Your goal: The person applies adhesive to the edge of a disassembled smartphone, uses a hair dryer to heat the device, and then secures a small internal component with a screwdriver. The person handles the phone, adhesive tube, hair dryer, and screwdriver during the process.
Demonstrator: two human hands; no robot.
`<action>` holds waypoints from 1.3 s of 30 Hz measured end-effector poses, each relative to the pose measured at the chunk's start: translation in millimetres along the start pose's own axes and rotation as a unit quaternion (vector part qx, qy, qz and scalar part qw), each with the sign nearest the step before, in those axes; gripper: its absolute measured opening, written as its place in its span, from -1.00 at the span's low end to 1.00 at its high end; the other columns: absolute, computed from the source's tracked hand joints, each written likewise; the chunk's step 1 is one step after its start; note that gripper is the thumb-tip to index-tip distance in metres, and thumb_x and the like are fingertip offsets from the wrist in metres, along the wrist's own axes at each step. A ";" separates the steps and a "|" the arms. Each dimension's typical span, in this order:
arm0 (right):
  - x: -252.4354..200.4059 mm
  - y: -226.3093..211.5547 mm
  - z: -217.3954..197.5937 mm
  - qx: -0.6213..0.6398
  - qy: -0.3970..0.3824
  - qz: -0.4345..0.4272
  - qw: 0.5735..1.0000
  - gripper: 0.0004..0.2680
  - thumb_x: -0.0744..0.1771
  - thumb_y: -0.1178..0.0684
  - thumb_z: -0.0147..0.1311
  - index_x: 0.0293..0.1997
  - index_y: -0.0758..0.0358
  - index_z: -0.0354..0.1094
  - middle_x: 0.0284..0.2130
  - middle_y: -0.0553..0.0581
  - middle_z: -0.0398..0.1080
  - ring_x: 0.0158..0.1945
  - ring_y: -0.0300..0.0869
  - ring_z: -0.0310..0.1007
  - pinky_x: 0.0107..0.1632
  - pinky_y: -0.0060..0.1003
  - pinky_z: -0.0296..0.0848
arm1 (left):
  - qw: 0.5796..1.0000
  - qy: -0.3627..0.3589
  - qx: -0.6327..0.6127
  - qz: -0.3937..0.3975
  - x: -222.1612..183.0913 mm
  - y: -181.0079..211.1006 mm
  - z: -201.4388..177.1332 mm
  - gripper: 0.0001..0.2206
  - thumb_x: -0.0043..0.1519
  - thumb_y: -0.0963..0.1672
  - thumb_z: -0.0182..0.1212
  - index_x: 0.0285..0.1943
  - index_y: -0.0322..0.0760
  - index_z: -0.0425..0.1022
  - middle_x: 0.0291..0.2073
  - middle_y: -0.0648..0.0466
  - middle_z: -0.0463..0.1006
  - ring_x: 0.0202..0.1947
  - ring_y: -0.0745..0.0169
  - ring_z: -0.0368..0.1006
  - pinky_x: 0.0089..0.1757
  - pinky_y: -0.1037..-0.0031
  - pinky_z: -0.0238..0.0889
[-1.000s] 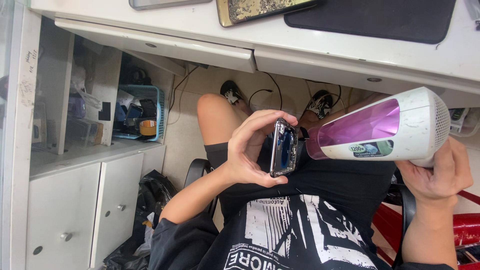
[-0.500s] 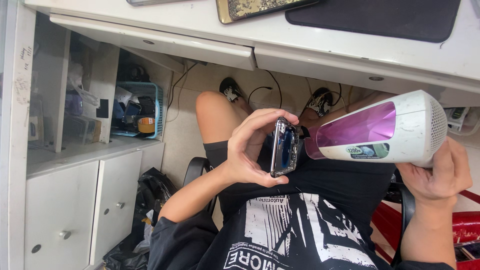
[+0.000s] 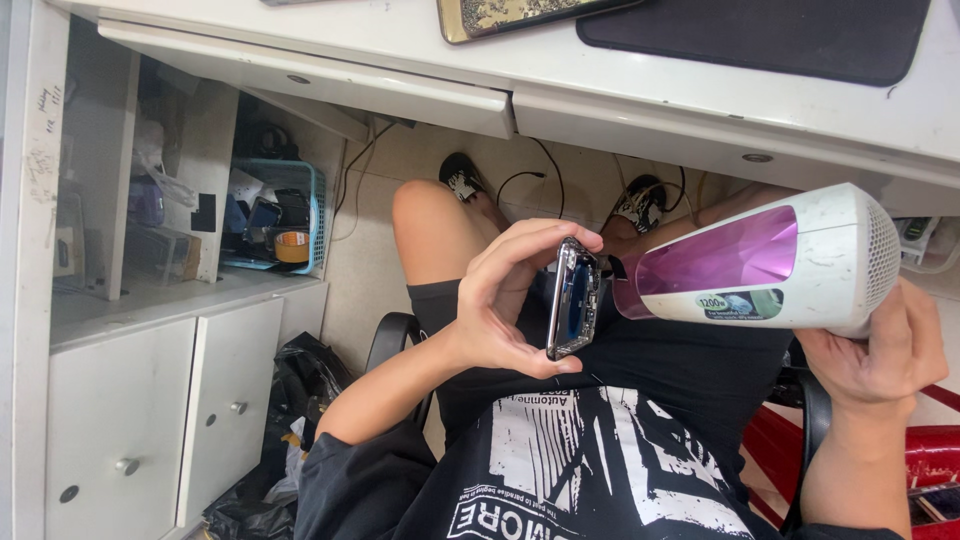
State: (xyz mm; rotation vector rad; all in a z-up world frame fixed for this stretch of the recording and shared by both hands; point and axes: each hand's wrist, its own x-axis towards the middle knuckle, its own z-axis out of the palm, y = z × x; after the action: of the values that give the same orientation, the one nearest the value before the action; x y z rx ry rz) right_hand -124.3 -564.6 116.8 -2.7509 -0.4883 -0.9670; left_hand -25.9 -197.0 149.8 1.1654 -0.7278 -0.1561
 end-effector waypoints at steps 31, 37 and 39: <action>0.4 2.6 2.2 0.017 0.001 0.011 1.000 -0.53 0.28 0.13 0.54 0.21 0.59 0.35 -0.05 0.41 0.45 -0.03 0.09 0.57 -0.06 -0.19 0.59 | 1.000 0.000 0.013 0.004 1.1 6.9 1.1 -0.14 0.06 -0.10 0.63 0.54 -0.36 0.20 0.30 -0.12 0.35 0.28 0.15 0.34 0.31 0.33 0.24; 2.4 -0.2 0.8 0.011 -0.007 0.015 1.000 -0.52 0.26 0.12 0.54 0.20 0.57 0.37 -0.02 0.39 0.46 -0.06 0.07 0.57 -0.09 -0.19 0.59 | 1.000 0.001 0.011 0.004 1.7 6.3 0.6 -0.14 0.06 -0.10 0.63 0.54 -0.36 0.20 0.30 -0.12 0.34 0.28 0.15 0.35 0.30 0.33 0.26; 2.6 -0.1 0.4 0.013 -0.002 0.004 1.000 -0.50 0.25 0.10 0.54 0.20 0.58 0.34 -0.03 0.41 0.46 -0.06 0.09 0.57 -0.08 -0.18 0.60 | 1.000 0.002 0.010 0.001 1.0 6.2 0.5 -0.15 0.06 -0.10 0.63 0.54 -0.36 0.20 0.30 -0.12 0.34 0.28 0.15 0.34 0.30 0.33 0.26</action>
State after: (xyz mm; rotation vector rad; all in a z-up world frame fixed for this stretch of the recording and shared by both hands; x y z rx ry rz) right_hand -122.2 -563.7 118.1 -2.7310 -0.4856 -0.9458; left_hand -27.0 -195.3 155.8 1.1840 -0.7279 -0.1443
